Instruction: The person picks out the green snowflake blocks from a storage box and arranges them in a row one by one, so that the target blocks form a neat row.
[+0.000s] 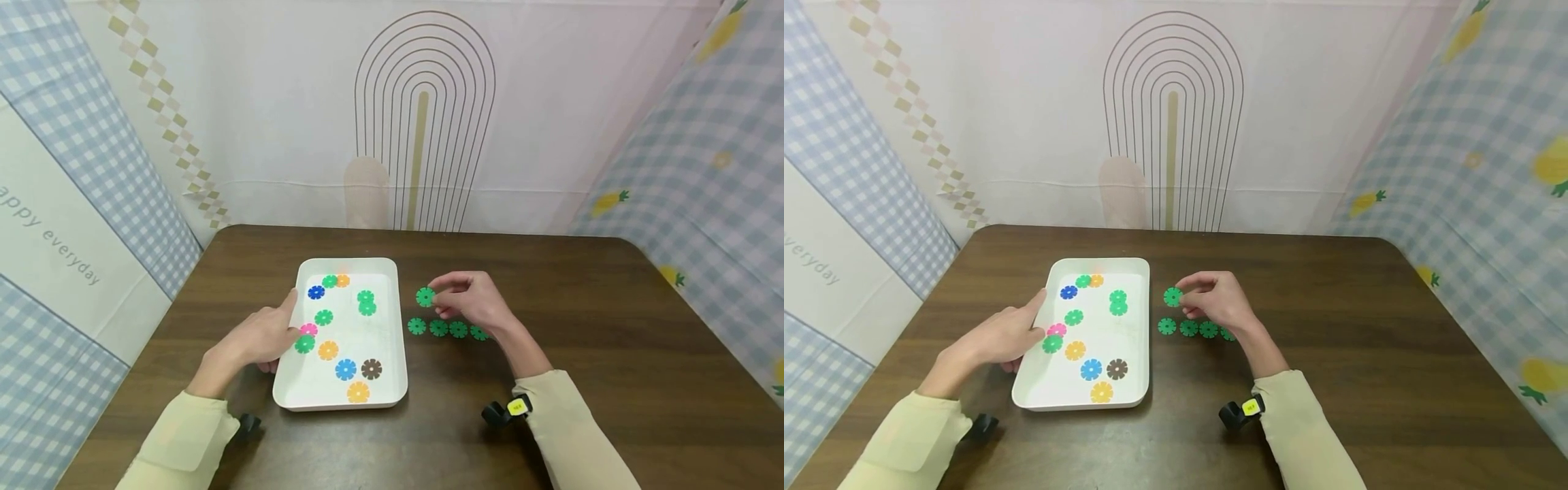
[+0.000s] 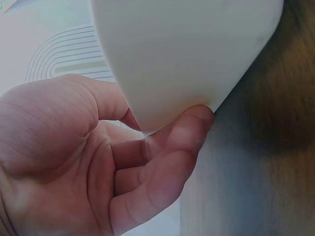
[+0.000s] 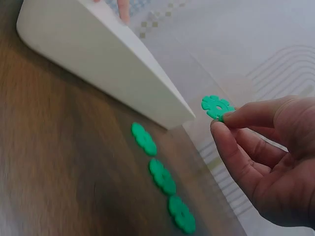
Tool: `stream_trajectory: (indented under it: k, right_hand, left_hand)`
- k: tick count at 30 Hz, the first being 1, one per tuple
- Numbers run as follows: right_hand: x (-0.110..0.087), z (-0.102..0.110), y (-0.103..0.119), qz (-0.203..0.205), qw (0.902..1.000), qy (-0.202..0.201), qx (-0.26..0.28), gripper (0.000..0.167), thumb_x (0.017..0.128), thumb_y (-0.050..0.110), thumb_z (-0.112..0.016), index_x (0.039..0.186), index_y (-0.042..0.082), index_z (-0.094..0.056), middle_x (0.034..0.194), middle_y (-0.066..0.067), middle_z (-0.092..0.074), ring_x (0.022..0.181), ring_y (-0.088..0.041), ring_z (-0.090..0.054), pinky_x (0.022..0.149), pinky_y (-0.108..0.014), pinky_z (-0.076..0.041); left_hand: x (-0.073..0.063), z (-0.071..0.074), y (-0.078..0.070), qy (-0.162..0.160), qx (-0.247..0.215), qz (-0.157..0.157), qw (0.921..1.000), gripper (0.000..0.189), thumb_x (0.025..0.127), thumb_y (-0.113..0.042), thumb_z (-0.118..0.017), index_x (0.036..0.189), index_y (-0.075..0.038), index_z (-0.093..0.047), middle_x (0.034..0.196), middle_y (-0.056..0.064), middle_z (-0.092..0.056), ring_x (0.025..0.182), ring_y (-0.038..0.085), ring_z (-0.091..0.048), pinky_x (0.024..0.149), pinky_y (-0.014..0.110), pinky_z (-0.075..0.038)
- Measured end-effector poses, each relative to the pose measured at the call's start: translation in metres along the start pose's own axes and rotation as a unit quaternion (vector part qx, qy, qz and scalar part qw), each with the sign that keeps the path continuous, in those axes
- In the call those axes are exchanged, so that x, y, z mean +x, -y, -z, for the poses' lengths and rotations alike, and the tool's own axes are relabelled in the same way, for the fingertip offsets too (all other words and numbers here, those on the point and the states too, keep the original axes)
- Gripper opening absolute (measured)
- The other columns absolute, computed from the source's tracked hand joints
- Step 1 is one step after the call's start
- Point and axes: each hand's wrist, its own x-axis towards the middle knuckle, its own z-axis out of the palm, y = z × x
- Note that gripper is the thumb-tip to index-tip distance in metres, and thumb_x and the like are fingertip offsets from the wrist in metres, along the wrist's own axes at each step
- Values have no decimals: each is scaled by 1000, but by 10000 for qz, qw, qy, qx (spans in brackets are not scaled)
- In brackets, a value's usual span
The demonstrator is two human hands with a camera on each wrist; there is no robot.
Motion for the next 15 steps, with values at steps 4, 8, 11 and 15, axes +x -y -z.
stream_trajectory:
  k: [4, 8, 11, 15]
  right_hand:
    - [-6, 11, -8, -42, 10000, -40, -5, 29, 96, 7, -75, 123, -5, -73, 101, -17, -79, 76, -18, -74, 79, -40, -66]
    - [-9, 20, -13, -77, 10000, -56, -17, 30, 95, 6, -76, 123, -5, -73, 99, -13, -79, 77, -20, -75, 78, -39, -66]
    - [-11, 27, -15, -83, 9999, -108, -30, 30, 95, 6, -76, 123, -5, -73, 97, -11, -79, 78, -21, -75, 78, -39, -66]
    - [-17, 38, -20, -26, 9998, -191, -97, 30, 95, 5, -75, 122, -6, -73, 96, -9, -79, 79, -23, -75, 78, -40, -66]
  left_hand:
    - [0, 0, 1, -3, 23, -40, 10000, 84, 108, -17, -56, 166, 5, -1, 91, 14, -60, 54, 19, -63, 53, 33, -57]
    - [0, 0, 2, -9, 38, -43, 10000, 84, 108, -17, -56, 166, 5, 0, 90, 14, -60, 54, 19, -63, 52, 32, -57]
    - [0, 0, 2, -7, 36, -39, 10000, 83, 108, -17, -56, 166, 5, -1, 89, 13, -60, 54, 18, -63, 52, 32, -56]
    - [0, 0, 1, -5, 27, -21, 10000, 84, 108, -17, -56, 167, 5, -1, 89, 13, -60, 53, 19, -63, 52, 32, -56]
